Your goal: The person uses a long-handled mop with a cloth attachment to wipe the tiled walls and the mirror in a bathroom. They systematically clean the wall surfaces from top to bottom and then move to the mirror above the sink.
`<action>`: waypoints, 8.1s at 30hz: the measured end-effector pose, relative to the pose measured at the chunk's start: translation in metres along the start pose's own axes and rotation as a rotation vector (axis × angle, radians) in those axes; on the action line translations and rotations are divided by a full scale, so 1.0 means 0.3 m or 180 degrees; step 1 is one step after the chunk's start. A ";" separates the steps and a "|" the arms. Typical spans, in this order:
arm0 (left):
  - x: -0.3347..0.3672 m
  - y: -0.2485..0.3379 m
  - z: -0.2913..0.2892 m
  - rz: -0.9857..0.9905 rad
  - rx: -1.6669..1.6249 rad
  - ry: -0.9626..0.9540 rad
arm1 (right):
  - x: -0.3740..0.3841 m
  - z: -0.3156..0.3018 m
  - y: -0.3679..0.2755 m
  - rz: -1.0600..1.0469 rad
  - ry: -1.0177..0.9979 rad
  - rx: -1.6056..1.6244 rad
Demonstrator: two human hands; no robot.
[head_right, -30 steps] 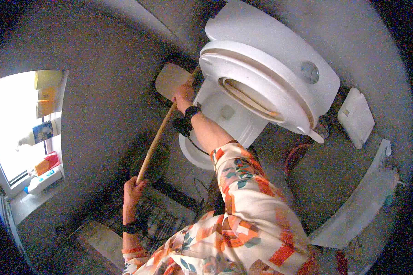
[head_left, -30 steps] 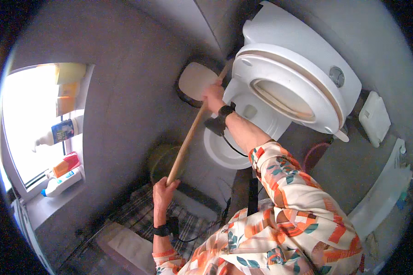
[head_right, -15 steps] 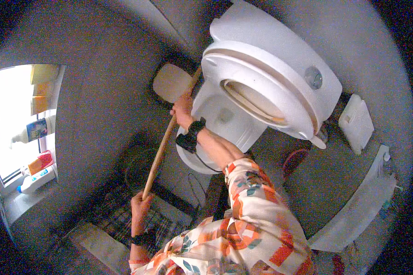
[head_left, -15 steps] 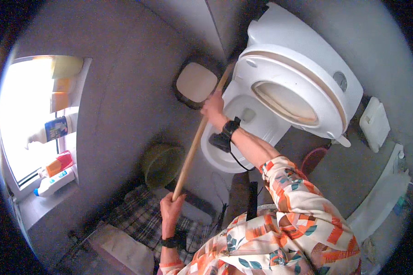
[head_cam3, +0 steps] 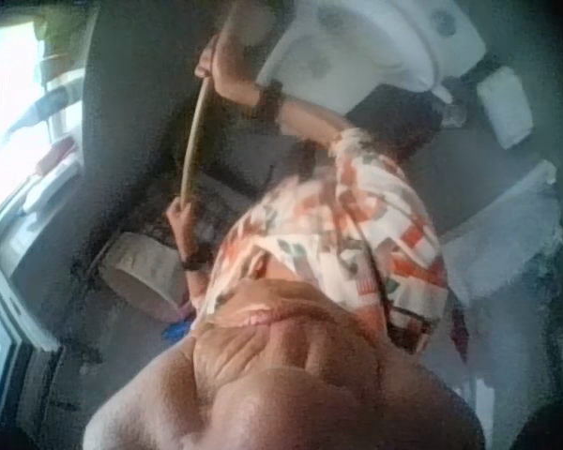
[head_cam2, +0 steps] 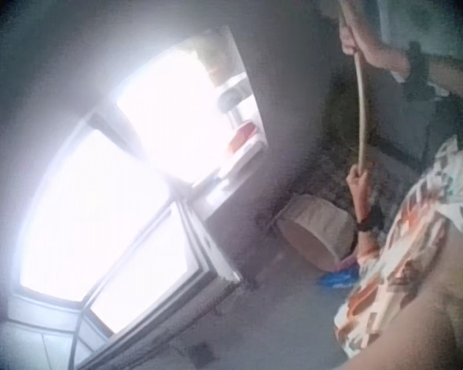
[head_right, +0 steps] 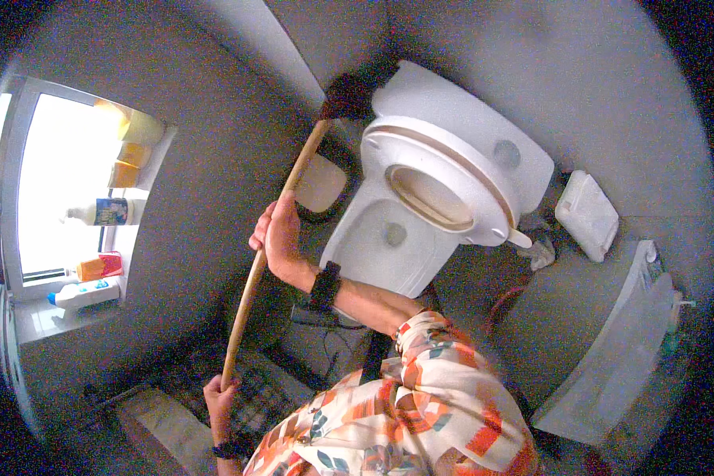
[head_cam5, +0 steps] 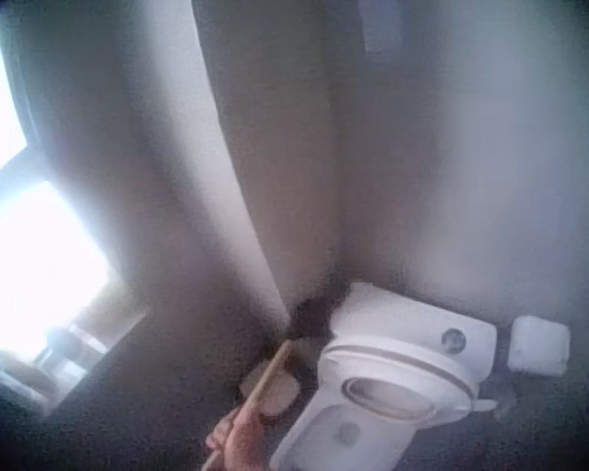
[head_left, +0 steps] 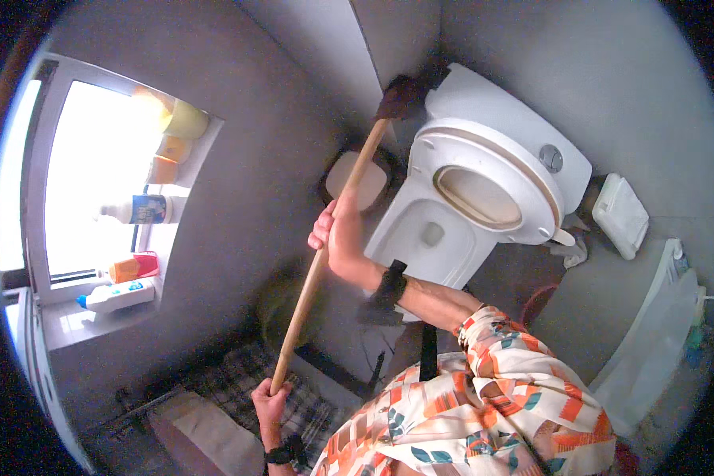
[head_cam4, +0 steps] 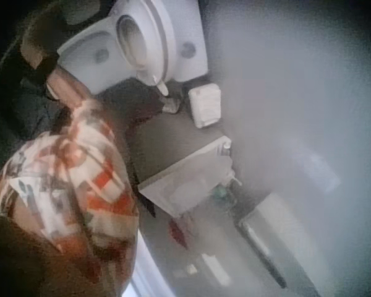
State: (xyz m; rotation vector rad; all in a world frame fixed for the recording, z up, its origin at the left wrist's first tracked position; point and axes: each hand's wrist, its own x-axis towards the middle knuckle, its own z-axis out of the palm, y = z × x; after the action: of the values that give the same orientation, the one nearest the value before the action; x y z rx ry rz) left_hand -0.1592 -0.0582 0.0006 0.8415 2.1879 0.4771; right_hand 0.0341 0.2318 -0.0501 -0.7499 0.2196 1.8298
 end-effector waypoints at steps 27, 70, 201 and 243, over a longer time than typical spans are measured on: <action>0.130 0.177 0.315 0.1377 -0.1716 -0.2466 | -0.442 0.423 -0.310 -0.0869 -0.2996 -0.1181; -0.262 1.614 -0.496 0.4993 -0.2130 -0.0917 | -0.857 0.045 -0.272 -0.1847 -0.2658 -0.2411; -0.074 2.365 -0.624 0.5161 -0.2227 0.0708 | -0.836 0.298 -1.200 -0.8958 0.2324 -0.4291; -0.162 2.537 -0.826 0.6822 -0.1687 0.0922 | -0.898 0.224 -1.247 -0.8740 0.3444 -0.4735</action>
State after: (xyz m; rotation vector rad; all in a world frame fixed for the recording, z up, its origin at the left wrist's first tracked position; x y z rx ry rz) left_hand 0.0023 0.4347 0.6123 2.4945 0.3082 1.9768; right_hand 0.4000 0.1997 0.2365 -1.3692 -1.0957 -1.4413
